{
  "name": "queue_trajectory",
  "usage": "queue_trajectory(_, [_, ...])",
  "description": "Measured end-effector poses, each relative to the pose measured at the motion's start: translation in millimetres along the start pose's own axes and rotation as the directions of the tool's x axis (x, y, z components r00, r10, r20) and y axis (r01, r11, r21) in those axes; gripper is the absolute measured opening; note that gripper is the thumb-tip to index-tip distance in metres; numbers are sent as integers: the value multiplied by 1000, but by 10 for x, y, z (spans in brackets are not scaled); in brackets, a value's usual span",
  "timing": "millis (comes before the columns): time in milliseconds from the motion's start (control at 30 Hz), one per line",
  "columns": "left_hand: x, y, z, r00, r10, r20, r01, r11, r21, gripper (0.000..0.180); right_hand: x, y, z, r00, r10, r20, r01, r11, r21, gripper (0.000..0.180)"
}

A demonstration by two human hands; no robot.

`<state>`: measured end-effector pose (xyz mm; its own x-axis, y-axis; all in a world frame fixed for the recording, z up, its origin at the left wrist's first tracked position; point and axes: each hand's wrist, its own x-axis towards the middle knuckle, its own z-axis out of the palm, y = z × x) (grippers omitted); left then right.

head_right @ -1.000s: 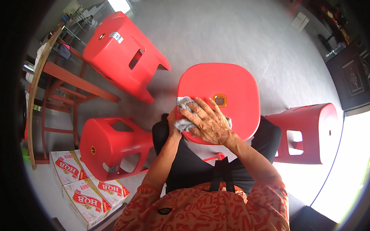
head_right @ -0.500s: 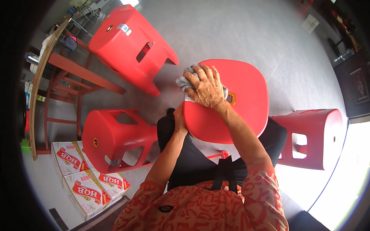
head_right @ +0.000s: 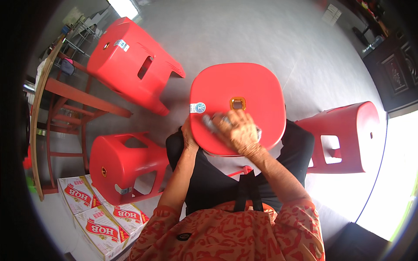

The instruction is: The person sits on the floor and wipes a red plastic stool with a cloth. They clean the top surface, sides, and legs of the stool, rotating it to access different areas.

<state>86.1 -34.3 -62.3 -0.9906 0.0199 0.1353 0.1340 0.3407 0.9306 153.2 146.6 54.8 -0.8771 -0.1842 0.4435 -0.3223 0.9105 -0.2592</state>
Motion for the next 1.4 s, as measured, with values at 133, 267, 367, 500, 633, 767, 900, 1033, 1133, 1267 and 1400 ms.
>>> queue_trajectory(133, [-12,110,-6,1000,-3,-29,-1,993,-119,19,64,301,-36,988,135,-73,-140,988,-61,38])
queue_trajectory(267, [-21,156,1,999,-28,-33,22,986,-166,20,143,499,-8,952,282,-119,-294,951,-98,39])
queue_trajectory(367, [-1,54,21,997,-79,-1,77,975,-210,20,224,557,14,885,427,-185,-450,887,-107,41])
queue_trajectory(500, [11,-58,12,985,-163,56,172,948,-267,21,156,424,0,910,357,-210,-384,917,-109,41])
queue_trajectory(633, [12,123,58,991,-136,-4,128,943,-308,24,-147,134,-176,991,123,-49,-127,988,-90,37])
queue_trajectory(767, [53,-29,22,969,-232,81,243,857,-454,27,-438,-14,-316,998,-67,4,67,998,-3,32])
queue_trajectory(900, [6,119,-20,992,-121,42,124,990,-71,30,-490,253,-396,995,-26,-96,17,996,-90,28])
queue_trajectory(1033, [-34,62,28,989,-138,60,150,935,-322,30,-490,700,-401,987,103,-123,-114,990,-85,35])
queue_trajectory(1133, [-42,-14,-49,994,29,101,-6,975,-221,30,-367,883,-429,980,149,-134,-158,986,-58,34])
queue_trajectory(1267, [-46,-141,-77,991,23,132,1,983,-182,29,-192,1110,-387,952,275,-130,-281,959,-29,32])
queue_trajectory(1400, [-39,2,-37,992,-78,97,104,949,-296,30,-81,1247,-300,923,318,-215,-336,941,-50,30])
